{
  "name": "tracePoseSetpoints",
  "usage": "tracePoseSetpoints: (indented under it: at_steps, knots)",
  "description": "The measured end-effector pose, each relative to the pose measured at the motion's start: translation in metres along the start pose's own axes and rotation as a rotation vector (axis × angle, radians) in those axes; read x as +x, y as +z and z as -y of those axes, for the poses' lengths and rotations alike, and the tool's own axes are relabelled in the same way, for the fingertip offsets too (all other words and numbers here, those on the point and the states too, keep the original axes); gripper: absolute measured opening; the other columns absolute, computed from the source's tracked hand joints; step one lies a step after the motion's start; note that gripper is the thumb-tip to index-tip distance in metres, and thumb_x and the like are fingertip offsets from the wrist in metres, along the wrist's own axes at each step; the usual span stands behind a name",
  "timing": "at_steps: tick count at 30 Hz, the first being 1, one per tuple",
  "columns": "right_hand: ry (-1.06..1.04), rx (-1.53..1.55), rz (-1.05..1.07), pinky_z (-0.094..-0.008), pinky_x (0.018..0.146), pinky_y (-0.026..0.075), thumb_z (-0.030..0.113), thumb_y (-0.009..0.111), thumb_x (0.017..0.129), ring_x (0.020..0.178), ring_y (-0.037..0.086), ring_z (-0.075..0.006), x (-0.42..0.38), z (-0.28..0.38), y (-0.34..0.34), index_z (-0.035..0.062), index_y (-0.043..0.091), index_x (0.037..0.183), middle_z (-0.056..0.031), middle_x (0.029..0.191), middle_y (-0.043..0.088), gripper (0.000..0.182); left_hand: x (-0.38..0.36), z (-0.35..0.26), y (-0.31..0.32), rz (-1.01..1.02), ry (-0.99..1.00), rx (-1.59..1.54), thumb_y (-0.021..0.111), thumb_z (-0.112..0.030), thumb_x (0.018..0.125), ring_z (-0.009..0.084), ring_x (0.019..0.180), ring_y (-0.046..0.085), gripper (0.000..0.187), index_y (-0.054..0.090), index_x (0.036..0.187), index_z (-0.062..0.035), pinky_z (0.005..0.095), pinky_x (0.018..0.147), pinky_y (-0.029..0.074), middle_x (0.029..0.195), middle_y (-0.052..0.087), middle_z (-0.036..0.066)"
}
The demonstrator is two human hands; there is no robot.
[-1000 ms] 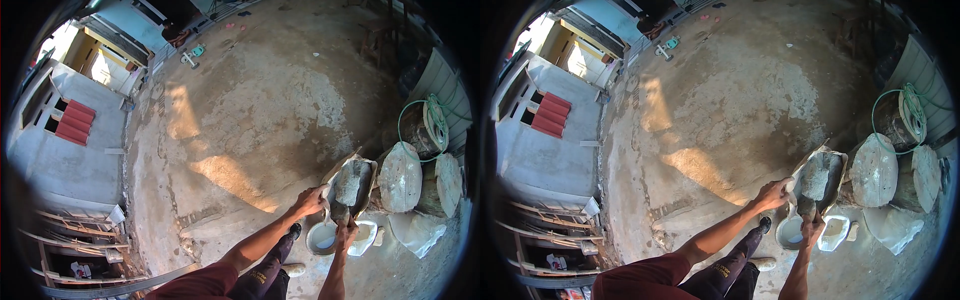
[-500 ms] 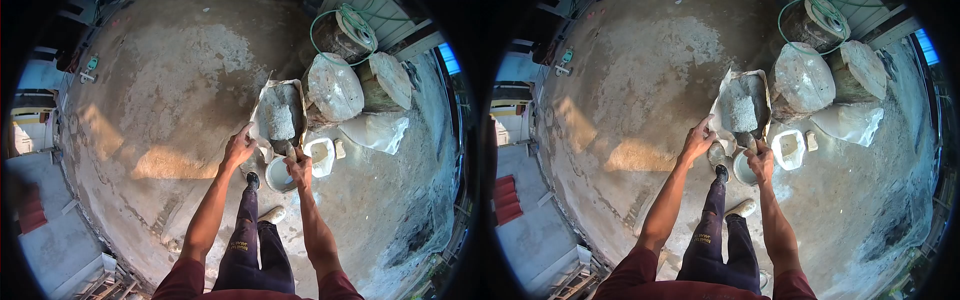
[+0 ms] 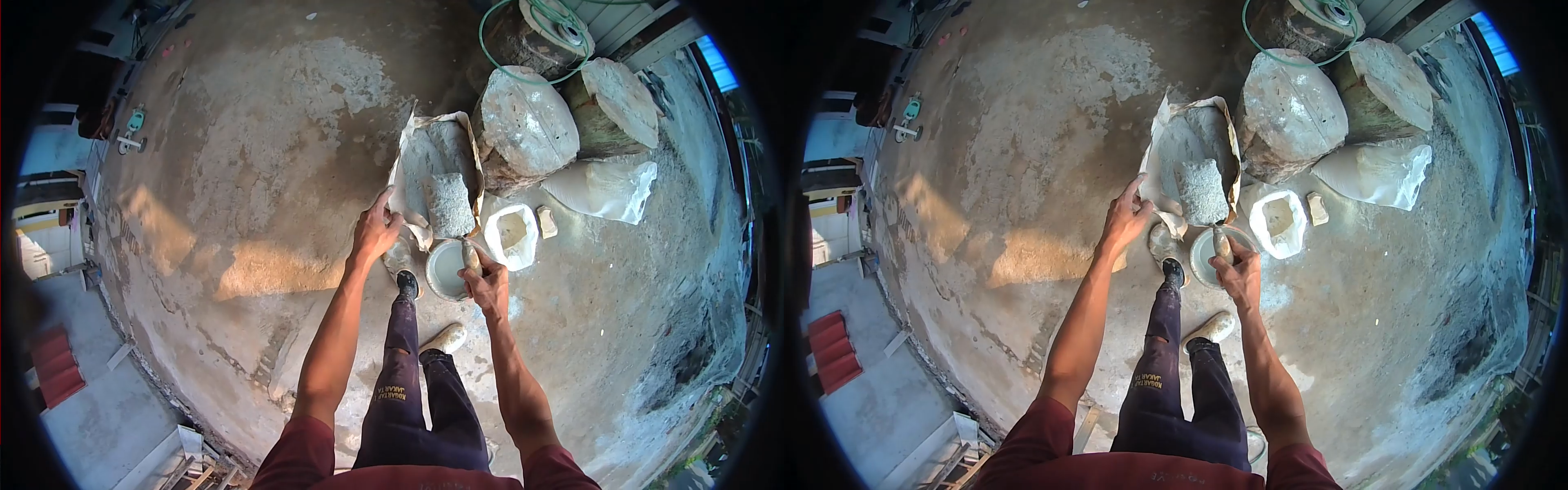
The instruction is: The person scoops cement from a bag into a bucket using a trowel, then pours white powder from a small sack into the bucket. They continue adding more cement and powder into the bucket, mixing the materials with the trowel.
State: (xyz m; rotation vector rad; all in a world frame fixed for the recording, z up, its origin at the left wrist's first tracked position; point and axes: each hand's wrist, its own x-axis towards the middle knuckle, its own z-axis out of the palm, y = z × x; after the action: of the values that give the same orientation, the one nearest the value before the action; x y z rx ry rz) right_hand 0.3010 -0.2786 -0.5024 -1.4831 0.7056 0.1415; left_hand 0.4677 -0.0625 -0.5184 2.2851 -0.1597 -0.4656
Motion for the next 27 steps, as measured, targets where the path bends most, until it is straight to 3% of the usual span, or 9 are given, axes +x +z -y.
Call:
tracePoseSetpoints:
  at_steps: [3, 6, 12, 14, 16, 18, 20, 24, 27]
  knots:
    - [-0.014, 0.033, -0.001, -0.0263, 0.046, 0.04, 0.003, 0.07, 0.078, 0.05, 0.05, -0.0067, -0.022, -0.004, -0.011, -0.0012, 0.07, 0.125, 0.0, 0.066, 0.059, 0.048, 0.001, -0.003, 0.005, -0.047, 0.047, 0.073, 0.058, -0.027, 0.094, 0.0423, 0.097, 0.068, 0.056, 0.048, 0.148, -0.015, 0.05, 0.087, 0.053, 0.103, 0.071, 0.019]
    - [0.026, 0.05, -0.011, -0.0248, 0.046, 0.039, 0.0, 0.069, 0.079, 0.051, 0.049, -0.0054, -0.045, -0.006, -0.023, -0.0022, 0.068, 0.127, 0.0015, 0.067, 0.059, 0.048, 0.0, -0.02, 0.008, -0.002, -0.069, 0.086, 0.054, -0.028, 0.096, 0.0445, 0.101, 0.067, 0.053, 0.049, 0.147, -0.0139, 0.0521, 0.088, 0.052, 0.109, 0.071, 0.022]
    - [0.082, -0.011, -0.022, -0.0247, 0.048, 0.04, 0.004, 0.071, 0.079, 0.053, 0.05, -0.0053, -0.086, -0.017, -0.054, -0.0008, 0.067, 0.131, 0.0022, 0.067, 0.058, 0.053, 0.001, -0.027, 0.028, -0.088, 0.043, 0.181, 0.05, -0.037, 0.103, 0.0475, 0.098, 0.067, 0.054, 0.045, 0.15, -0.0108, 0.0517, 0.09, 0.052, 0.1, 0.072, 0.025]
    - [0.099, -0.006, -0.023, -0.025, 0.049, 0.042, 0.006, 0.071, 0.078, 0.053, 0.05, -0.0058, -0.097, -0.022, -0.063, -0.0013, 0.067, 0.131, 0.0016, 0.067, 0.058, 0.053, -0.006, -0.054, 0.018, -0.01, 0.009, 0.078, 0.049, -0.038, 0.104, 0.0461, 0.097, 0.068, 0.056, 0.044, 0.151, -0.0084, 0.0514, 0.088, 0.052, 0.096, 0.071, 0.025]
    - [0.131, -0.02, -0.032, -0.0249, 0.049, 0.042, 0.007, 0.072, 0.078, 0.052, 0.05, -0.0061, -0.103, -0.037, -0.071, -0.0016, 0.066, 0.131, 0.0011, 0.068, 0.059, 0.055, -0.027, -0.062, 0.017, -0.069, 0.058, 0.072, 0.051, -0.038, 0.105, 0.0376, 0.08, 0.068, 0.057, 0.043, 0.151, -0.0056, 0.0459, 0.079, 0.052, 0.083, 0.067, 0.022]
    - [0.138, -0.023, -0.04, -0.025, 0.049, 0.042, 0.007, 0.072, 0.078, 0.053, 0.051, -0.0063, -0.108, -0.049, -0.076, -0.0021, 0.066, 0.132, 0.0006, 0.068, 0.06, 0.055, -0.06, -0.067, 0.016, -0.248, 0.034, -0.109, 0.053, -0.035, 0.105, 0.0237, 0.064, 0.055, 0.056, 0.043, 0.151, -0.0037, 0.0388, 0.067, 0.047, 0.07, 0.056, 0.013]
    - [0.151, -0.026, -0.045, -0.025, 0.049, 0.043, 0.008, 0.072, 0.078, 0.053, 0.051, -0.0064, -0.113, -0.063, -0.081, -0.0026, 0.065, 0.132, 0.0001, 0.069, 0.06, 0.056, -0.104, -0.062, 0.021, -0.374, 0.027, -0.236, 0.051, -0.034, 0.107, 0.0113, 0.062, 0.038, 0.054, 0.043, 0.151, -0.0029, 0.0321, 0.06, 0.037, 0.068, 0.039, 0.0]
    - [0.179, -0.022, -0.069, -0.0253, 0.05, 0.043, 0.01, 0.074, 0.077, 0.054, 0.052, -0.0063, -0.107, -0.112, -0.086, -0.0041, 0.064, 0.134, -0.0003, 0.069, 0.061, 0.059, -0.205, -0.017, 0.047, -0.43, -0.057, -0.313, 0.049, -0.024, 0.107, 0.0109, 0.069, 0.043, 0.047, 0.046, 0.146, 0.0014, 0.0302, 0.066, 0.041, 0.072, 0.043, -0.001]
    - [0.208, -0.029, -0.082, -0.0252, 0.05, 0.043, 0.011, 0.074, 0.077, 0.055, 0.051, -0.0055, -0.102, -0.143, -0.088, -0.0028, 0.065, 0.133, 0.0005, 0.07, 0.061, 0.058, -0.27, 0.034, 0.082, -0.292, -0.056, -0.18, 0.056, -0.019, 0.103, 0.0216, 0.082, 0.057, 0.041, 0.053, 0.138, 0.0033, 0.0372, 0.077, 0.047, 0.088, 0.06, 0.01]
